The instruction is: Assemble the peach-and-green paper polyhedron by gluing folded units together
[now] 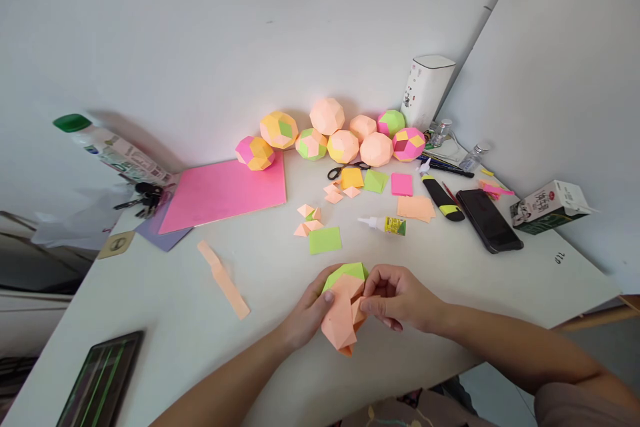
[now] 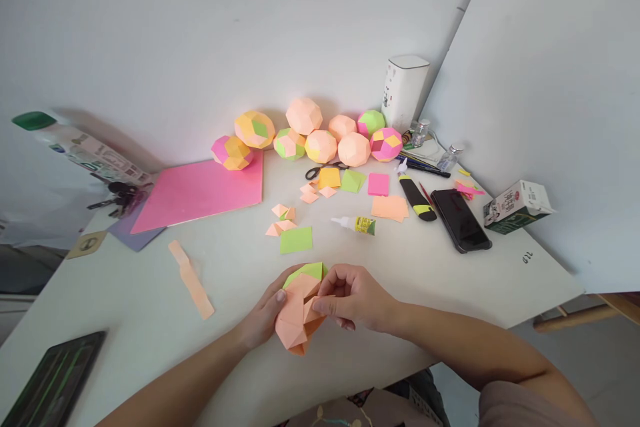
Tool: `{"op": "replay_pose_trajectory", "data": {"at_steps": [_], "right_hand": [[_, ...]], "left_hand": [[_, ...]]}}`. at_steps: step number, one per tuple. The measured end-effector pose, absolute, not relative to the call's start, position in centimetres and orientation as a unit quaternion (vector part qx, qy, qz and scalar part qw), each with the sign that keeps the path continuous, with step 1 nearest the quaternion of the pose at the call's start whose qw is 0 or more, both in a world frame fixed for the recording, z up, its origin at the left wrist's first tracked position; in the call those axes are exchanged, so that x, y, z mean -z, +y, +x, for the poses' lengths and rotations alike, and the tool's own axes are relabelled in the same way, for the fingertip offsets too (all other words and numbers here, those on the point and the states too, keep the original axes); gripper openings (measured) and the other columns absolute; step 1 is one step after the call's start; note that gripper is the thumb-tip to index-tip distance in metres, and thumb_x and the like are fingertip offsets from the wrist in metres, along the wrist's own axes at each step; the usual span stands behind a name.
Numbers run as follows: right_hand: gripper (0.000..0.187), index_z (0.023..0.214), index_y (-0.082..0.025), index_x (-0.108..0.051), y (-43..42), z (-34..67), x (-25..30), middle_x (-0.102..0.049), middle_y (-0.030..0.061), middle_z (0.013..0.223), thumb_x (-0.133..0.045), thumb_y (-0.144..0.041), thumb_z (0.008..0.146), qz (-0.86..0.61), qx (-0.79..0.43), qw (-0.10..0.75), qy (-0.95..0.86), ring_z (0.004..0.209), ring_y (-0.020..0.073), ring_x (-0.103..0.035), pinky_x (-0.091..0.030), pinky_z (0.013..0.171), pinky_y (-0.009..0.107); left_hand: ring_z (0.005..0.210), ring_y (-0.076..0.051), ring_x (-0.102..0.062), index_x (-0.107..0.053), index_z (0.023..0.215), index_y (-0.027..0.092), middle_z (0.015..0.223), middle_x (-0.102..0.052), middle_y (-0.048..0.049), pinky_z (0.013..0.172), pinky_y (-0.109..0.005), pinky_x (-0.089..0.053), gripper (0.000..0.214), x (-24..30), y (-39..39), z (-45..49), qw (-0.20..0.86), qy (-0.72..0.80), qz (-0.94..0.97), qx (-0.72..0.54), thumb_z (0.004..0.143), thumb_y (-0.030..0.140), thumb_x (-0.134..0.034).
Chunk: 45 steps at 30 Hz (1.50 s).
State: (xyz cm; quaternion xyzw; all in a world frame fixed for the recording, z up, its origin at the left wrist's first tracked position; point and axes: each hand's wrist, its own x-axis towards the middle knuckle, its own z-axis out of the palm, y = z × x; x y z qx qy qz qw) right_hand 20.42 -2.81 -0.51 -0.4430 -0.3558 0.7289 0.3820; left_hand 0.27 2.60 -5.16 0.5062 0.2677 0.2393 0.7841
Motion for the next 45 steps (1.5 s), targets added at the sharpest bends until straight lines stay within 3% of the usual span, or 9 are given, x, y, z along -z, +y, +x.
{"op": "replay_pose_trajectory", "data": {"at_steps": [8, 21, 31, 45], "right_hand": [[0.04, 0.074, -0.019, -0.049, -2.7, 20.0, 0.1, -0.056, -0.0094, 0.05, -0.085, -0.032, 0.061, -0.443, -0.749, 0.409, -0.275, 0.034, 0.0032, -0.039, -0.029, 0.031, 0.016], [0.037, 0.084, -0.014, -0.063, -2.7, 20.0, 0.6, -0.057, -0.0052, 0.062, -0.088, -0.026, 0.059, -0.348, -0.827, 0.425, -0.119, 0.045, 0.0019, -0.043, -0.029, 0.038, 0.016], [0.037, 0.073, -0.013, -0.062, -2.8, 19.7, 1.6, -0.059, -0.0029, 0.05, -0.081, -0.043, 0.066, -0.358, -0.837, 0.369, -0.188, 0.039, 0.0043, -0.045, -0.028, 0.035, 0.017], [0.039, 0.061, -0.014, -0.052, -3.2, 19.4, 1.4, -0.063, -0.0003, 0.055, -0.08, -0.039, 0.067, -0.412, -0.788, 0.387, -0.245, 0.041, 0.0064, -0.051, -0.037, 0.04, 0.019]], "left_hand": [[0.094, -0.026, -0.062, -0.048, 0.126, 0.018, 0.11, -0.064, -0.0112, 0.077, -0.034, -0.049, 0.065, 4.9, 2.5, 0.4, 0.768, 0.287, 0.513, -0.253, 0.08, 0.064, -0.054], [0.12, -0.031, -0.051, -0.042, 0.133, 0.022, 0.134, -0.053, -0.012, 0.098, -0.043, -0.042, 0.058, 6.4, 1.9, 0.2, 0.756, 0.261, 0.503, -0.328, 0.088, 0.058, -0.046], [0.118, -0.031, -0.052, -0.037, 0.136, 0.024, 0.135, -0.052, -0.0121, 0.096, -0.045, -0.044, 0.06, 6.0, 1.5, 0.1, 0.755, 0.252, 0.509, -0.328, 0.087, 0.057, -0.05], [0.112, -0.032, -0.056, -0.033, 0.136, 0.022, 0.132, -0.054, -0.0142, 0.083, -0.04, -0.05, 0.063, 6.0, 1.6, 0.2, 0.755, 0.266, 0.515, -0.307, 0.087, 0.058, -0.048]]}}
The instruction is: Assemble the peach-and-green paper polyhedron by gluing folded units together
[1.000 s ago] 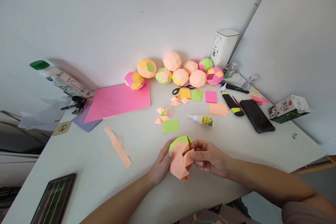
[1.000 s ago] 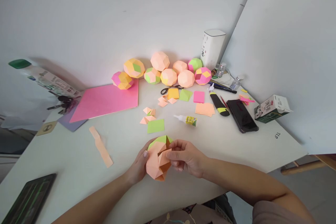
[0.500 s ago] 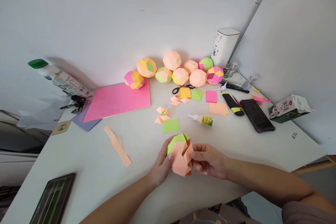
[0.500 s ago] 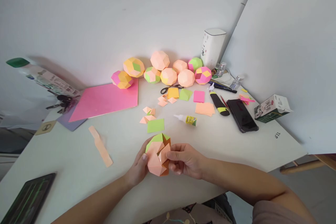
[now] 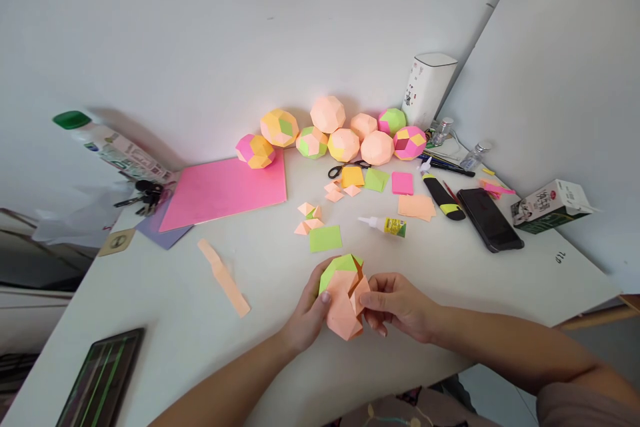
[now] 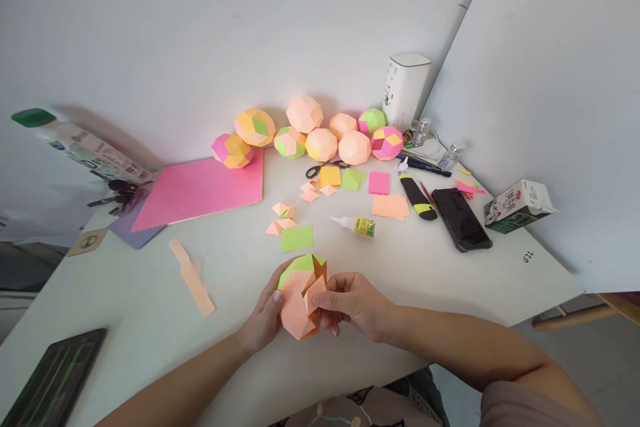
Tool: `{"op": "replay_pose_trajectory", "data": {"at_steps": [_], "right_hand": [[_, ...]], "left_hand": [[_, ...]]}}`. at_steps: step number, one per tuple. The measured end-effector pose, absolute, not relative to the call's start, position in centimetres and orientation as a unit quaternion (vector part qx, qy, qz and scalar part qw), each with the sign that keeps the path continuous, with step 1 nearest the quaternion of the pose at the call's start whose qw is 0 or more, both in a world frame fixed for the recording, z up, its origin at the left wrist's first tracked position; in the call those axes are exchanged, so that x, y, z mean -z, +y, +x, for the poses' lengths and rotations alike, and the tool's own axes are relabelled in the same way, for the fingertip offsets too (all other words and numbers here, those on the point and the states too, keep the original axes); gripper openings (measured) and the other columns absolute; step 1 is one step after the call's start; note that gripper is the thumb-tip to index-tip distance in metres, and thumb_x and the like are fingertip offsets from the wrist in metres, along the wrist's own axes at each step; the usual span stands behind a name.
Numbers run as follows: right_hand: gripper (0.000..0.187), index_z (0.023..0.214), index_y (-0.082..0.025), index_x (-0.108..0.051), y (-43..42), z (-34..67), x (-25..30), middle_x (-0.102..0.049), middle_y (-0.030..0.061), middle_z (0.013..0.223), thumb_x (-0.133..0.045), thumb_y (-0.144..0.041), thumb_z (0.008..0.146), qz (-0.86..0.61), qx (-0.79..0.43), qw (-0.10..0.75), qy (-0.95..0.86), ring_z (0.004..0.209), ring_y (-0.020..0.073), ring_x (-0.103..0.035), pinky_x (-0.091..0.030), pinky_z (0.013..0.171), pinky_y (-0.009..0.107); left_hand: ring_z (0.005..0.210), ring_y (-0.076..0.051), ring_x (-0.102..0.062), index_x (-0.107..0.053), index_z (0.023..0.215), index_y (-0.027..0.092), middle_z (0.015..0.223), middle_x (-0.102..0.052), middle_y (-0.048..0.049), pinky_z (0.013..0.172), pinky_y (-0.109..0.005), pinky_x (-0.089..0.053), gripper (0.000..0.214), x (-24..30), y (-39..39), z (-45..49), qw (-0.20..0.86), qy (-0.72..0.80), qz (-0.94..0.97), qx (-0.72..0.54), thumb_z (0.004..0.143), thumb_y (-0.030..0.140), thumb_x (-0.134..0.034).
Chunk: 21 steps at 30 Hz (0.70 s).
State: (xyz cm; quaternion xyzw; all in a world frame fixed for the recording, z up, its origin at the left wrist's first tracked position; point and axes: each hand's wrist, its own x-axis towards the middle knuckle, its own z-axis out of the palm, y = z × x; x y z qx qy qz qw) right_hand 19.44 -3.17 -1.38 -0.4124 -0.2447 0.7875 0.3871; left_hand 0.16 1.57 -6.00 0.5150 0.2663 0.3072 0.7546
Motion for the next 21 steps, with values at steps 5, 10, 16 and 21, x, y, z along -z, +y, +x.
{"op": "replay_pose_trajectory", "data": {"at_steps": [5, 10, 16, 21], "right_hand": [[0.04, 0.061, -0.015, -0.048, -3.26, 19.4, 1.51, -0.064, 0.0, 0.058, -0.079, -0.041, 0.069, -0.408, -0.79, 0.39, -0.238, 0.042, 0.0065, -0.051, -0.037, 0.038, 0.019], [0.042, 0.061, -0.016, -0.046, -3.41, 19.25, 1.53, -0.063, -0.0004, 0.056, -0.079, -0.041, 0.069, -0.412, -0.783, 0.398, -0.244, 0.041, 0.0066, -0.051, -0.036, 0.038, 0.018], [0.041, 0.06, -0.016, -0.047, -3.45, 19.18, 1.57, -0.063, -0.0004, 0.054, -0.079, -0.04, 0.069, -0.41, -0.784, 0.396, -0.245, 0.043, 0.0073, -0.052, -0.037, 0.038, 0.018], [0.04, 0.059, -0.016, -0.047, -3.48, 19.14, 1.51, -0.062, -0.0011, 0.052, -0.079, -0.038, 0.069, -0.401, -0.79, 0.393, -0.247, 0.042, 0.0071, -0.052, -0.037, 0.039, 0.018]], "left_hand": [[0.114, -0.032, -0.054, -0.034, 0.135, 0.022, 0.133, -0.052, -0.0142, 0.083, -0.041, -0.049, 0.062, 6.18, 1.51, 0.07, 0.746, 0.268, 0.521, -0.316, 0.087, 0.058, -0.048], [0.11, -0.031, -0.057, -0.033, 0.135, 0.023, 0.131, -0.054, -0.0137, 0.08, -0.039, -0.05, 0.062, 6.07, 1.49, 0.07, 0.741, 0.264, 0.531, -0.314, 0.087, 0.058, -0.049], [0.109, -0.031, -0.058, -0.03, 0.136, 0.024, 0.132, -0.053, -0.014, 0.079, -0.039, -0.05, 0.064, 6.08, 1.43, -0.07, 0.739, 0.266, 0.539, -0.304, 0.086, 0.06, -0.048], [0.109, -0.032, -0.058, -0.031, 0.136, 0.022, 0.131, -0.055, -0.0148, 0.079, -0.038, -0.05, 0.067, 5.79, 1.48, 0.04, 0.749, 0.274, 0.522, -0.302, 0.085, 0.06, -0.051]]}}
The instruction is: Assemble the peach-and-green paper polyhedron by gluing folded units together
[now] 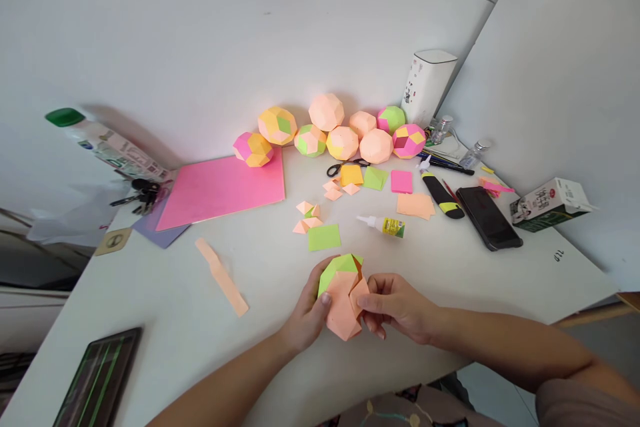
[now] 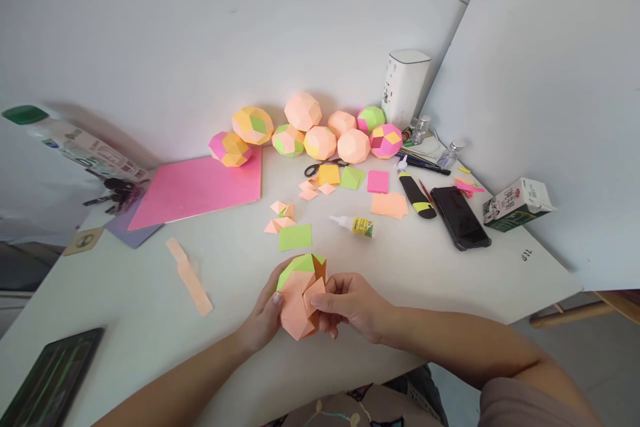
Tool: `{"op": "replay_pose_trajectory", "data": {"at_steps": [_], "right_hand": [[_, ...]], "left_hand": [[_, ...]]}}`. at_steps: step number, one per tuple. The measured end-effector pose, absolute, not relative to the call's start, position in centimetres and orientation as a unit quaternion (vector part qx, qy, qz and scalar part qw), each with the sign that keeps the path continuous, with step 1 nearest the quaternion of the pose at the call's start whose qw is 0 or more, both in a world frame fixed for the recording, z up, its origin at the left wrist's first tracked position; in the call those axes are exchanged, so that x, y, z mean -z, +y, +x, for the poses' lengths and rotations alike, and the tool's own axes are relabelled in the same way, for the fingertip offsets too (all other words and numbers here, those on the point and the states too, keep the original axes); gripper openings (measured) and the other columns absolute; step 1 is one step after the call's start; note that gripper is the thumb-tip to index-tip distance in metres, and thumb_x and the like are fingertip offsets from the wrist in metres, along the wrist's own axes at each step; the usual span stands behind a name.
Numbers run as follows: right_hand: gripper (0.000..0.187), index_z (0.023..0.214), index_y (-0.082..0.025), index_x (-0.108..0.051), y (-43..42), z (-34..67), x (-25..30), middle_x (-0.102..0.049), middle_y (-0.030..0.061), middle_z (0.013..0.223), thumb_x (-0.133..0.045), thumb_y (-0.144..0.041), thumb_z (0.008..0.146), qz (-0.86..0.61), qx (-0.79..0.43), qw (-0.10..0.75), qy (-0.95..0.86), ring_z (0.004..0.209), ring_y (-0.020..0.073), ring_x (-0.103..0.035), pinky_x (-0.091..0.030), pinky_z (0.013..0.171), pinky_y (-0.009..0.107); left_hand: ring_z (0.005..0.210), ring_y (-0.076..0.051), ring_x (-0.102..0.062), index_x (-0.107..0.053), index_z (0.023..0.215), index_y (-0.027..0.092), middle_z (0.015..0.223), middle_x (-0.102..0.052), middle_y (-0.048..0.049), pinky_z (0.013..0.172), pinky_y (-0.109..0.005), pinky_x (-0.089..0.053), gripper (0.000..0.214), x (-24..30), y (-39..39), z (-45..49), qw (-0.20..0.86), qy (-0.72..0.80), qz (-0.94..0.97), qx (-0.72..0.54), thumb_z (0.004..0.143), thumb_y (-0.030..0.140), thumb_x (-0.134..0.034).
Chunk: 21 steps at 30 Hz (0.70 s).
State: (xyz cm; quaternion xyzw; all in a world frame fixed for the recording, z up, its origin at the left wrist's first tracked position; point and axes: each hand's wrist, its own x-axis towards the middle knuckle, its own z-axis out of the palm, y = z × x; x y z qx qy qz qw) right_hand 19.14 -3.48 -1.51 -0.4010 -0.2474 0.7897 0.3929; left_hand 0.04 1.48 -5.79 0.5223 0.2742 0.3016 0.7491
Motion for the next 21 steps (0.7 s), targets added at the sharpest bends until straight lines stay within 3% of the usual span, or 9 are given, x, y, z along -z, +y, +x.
{"op": "replay_pose_trajectory", "data": {"at_steps": [21], "right_hand": [[0.042, 0.06, -0.016, -0.048, -3.67, 18.99, 1.63, -0.064, 0.0, 0.051, -0.081, -0.04, 0.066, -0.401, -0.792, 0.388, -0.246, 0.045, 0.0083, -0.055, -0.04, 0.038, 0.017]], "left_hand": [[0.105, -0.03, -0.061, -0.032, 0.134, 0.023, 0.131, -0.054, -0.0151, 0.08, -0.04, -0.052, 0.06, 5.24, 1.43, 0.57, 0.741, 0.241, 0.543, -0.312, 0.088, 0.059, -0.047]]}}
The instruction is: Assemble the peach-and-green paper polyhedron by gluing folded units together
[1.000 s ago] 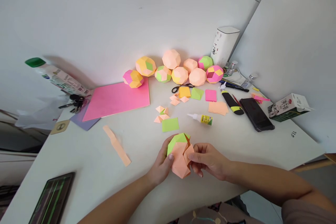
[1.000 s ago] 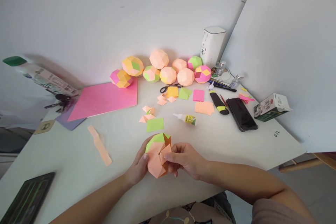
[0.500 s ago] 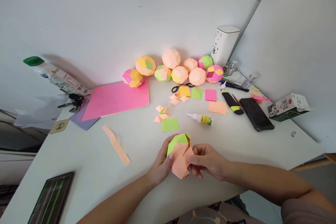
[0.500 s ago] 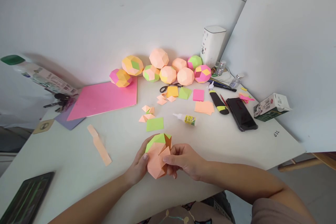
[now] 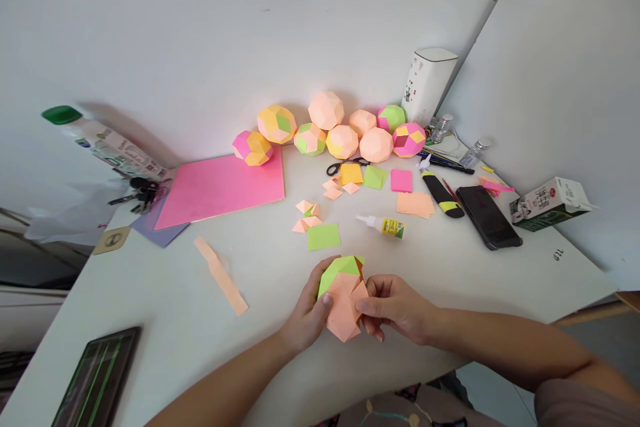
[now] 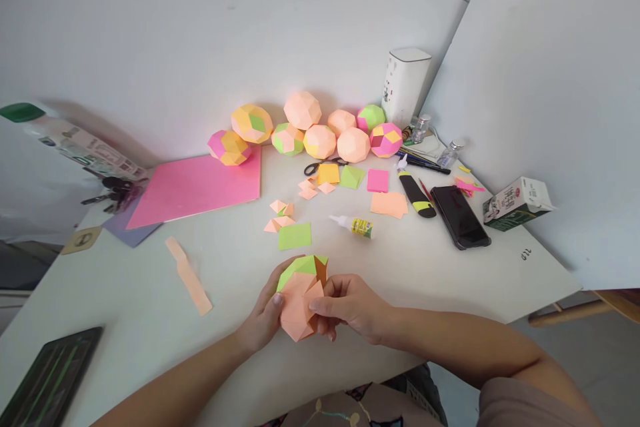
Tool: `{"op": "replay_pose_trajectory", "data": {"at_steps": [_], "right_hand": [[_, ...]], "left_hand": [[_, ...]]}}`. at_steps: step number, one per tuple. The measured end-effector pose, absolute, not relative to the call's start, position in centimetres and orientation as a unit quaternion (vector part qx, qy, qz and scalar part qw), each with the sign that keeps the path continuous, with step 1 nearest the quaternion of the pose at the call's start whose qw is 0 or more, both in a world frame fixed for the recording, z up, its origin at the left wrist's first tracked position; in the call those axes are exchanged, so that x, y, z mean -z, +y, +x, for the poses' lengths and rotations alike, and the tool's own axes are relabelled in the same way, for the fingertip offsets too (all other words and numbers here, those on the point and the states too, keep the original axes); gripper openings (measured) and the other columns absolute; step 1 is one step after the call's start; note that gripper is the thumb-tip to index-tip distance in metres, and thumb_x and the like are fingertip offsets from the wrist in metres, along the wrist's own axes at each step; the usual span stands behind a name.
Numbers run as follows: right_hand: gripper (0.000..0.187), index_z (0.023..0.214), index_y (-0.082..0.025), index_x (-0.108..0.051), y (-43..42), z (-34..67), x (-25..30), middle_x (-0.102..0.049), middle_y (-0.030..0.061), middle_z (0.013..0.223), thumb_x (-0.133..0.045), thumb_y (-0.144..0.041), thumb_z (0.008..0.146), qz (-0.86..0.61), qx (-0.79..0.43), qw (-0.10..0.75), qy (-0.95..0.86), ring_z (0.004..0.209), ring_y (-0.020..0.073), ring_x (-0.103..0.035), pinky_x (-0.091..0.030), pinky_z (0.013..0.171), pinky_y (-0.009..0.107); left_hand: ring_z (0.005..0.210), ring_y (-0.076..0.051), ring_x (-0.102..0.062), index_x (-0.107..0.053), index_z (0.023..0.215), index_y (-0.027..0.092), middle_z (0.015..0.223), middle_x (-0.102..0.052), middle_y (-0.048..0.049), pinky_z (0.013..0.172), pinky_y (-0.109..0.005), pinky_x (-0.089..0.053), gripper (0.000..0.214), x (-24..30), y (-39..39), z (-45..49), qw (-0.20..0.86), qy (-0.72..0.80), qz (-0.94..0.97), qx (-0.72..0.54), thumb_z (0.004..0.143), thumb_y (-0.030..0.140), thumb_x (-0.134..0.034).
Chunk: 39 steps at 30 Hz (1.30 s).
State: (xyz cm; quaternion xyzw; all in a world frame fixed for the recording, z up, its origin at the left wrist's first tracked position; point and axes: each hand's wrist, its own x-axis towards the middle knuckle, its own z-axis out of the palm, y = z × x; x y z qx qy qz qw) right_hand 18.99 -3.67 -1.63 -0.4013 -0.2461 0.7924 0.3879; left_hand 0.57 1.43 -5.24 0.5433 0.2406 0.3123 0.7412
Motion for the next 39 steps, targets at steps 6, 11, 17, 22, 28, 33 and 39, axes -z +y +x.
{"op": "replay_pose_trajectory", "data": {"at_steps": [6, 11, 17, 22, 28, 33, 39], "right_hand": [[0.039, 0.059, -0.015, -0.048, -3.7, 19.0, 1.7, -0.065, 0.001, 0.055, -0.081, -0.035, 0.068, -0.389, -0.8, 0.389, -0.24, 0.045, 0.0076, -0.056, -0.042, 0.039, 0.017], [0.036, 0.063, -0.015, -0.05, -3.6, 19.1, 1.6, -0.066, 0.0003, 0.058, -0.081, -0.033, 0.067, -0.383, -0.806, 0.385, -0.234, 0.048, 0.0083, -0.058, -0.044, 0.04, 0.017], [0.036, 0.075, -0.014, -0.056, -3.1, 19.3, 1.8, -0.067, 0.0016, 0.059, -0.07, -0.048, 0.077, -0.364, -0.815, 0.397, -0.214, 0.045, 0.0077, -0.057, -0.045, 0.041, 0.017], [0.037, 0.074, -0.013, -0.059, -3.0, 19.4, 1.9, -0.064, -0.0005, 0.056, -0.073, -0.047, 0.075, -0.357, -0.82, 0.405, -0.191, 0.043, 0.0063, -0.054, -0.04, 0.038, 0.016], [0.036, 0.084, -0.014, -0.063, -2.9, 19.7, 1.8, -0.062, -0.0031, 0.052, -0.081, -0.04, 0.068, -0.357, -0.825, 0.409, -0.16, 0.043, 0.0064, -0.054, -0.037, 0.037, 0.015], [0.036, 0.082, -0.016, -0.06, -3.0, 19.7, 1.9, -0.064, -0.0031, 0.056, -0.083, -0.036, 0.065, -0.364, -0.812, 0.422, -0.174, 0.043, 0.0068, -0.054, -0.039, 0.037, 0.016], [0.029, 0.077, -0.015, -0.058, -3.3, 19.4, 1.9, -0.064, -0.0029, 0.058, -0.08, -0.032, 0.07, -0.406, -0.74, 0.471, -0.258, 0.043, 0.0078, -0.056, -0.043, 0.039, 0.018]], "left_hand": [[0.106, -0.03, -0.061, -0.031, 0.135, 0.023, 0.133, -0.053, -0.0158, 0.08, -0.038, -0.052, 0.062, 5.1, 1.4, 0.6, 0.751, 0.226, 0.538, -0.31, 0.087, 0.058, -0.048], [0.105, -0.03, -0.061, -0.031, 0.136, 0.023, 0.133, -0.053, -0.016, 0.079, -0.04, -0.052, 0.062, 5.2, 1.5, 0.5, 0.749, 0.218, 0.541, -0.313, 0.088, 0.058, -0.047], [0.104, -0.031, -0.061, -0.028, 0.137, 0.024, 0.136, -0.049, -0.0166, 0.082, -0.044, -0.051, 0.063, 5.8, 1.5, 0.2, 0.759, 0.205, 0.538, -0.304, 0.088, 0.059, -0.046], [0.115, -0.033, -0.054, -0.028, 0.138, 0.023, 0.138, -0.047, -0.0164, 0.091, -0.047, -0.047, 0.063, 6.1, 1.6, 0.0, 0.746, 0.221, 0.547, -0.308, 0.088, 0.058, -0.046], [0.117, -0.033, -0.053, -0.03, 0.138, 0.023, 0.138, -0.047, -0.0165, 0.092, -0.047, -0.046, 0.062, 6.3, 1.6, 0.0, 0.745, 0.22, 0.547, -0.312, 0.089, 0.058, -0.045], [0.114, -0.032, -0.055, -0.03, 0.138, 0.024, 0.137, -0.049, -0.0151, 0.091, -0.045, -0.047, 0.062, 6.0, 1.6, 0.1, 0.76, 0.206, 0.531, -0.313, 0.088, 0.057, -0.047], [0.106, -0.031, -0.06, -0.031, 0.137, 0.025, 0.138, -0.048, -0.0163, 0.082, -0.045, -0.05, 0.062, 5.9, 1.6, 0.2, 0.769, 0.197, 0.525, -0.308, 0.087, 0.058, -0.048]]}}
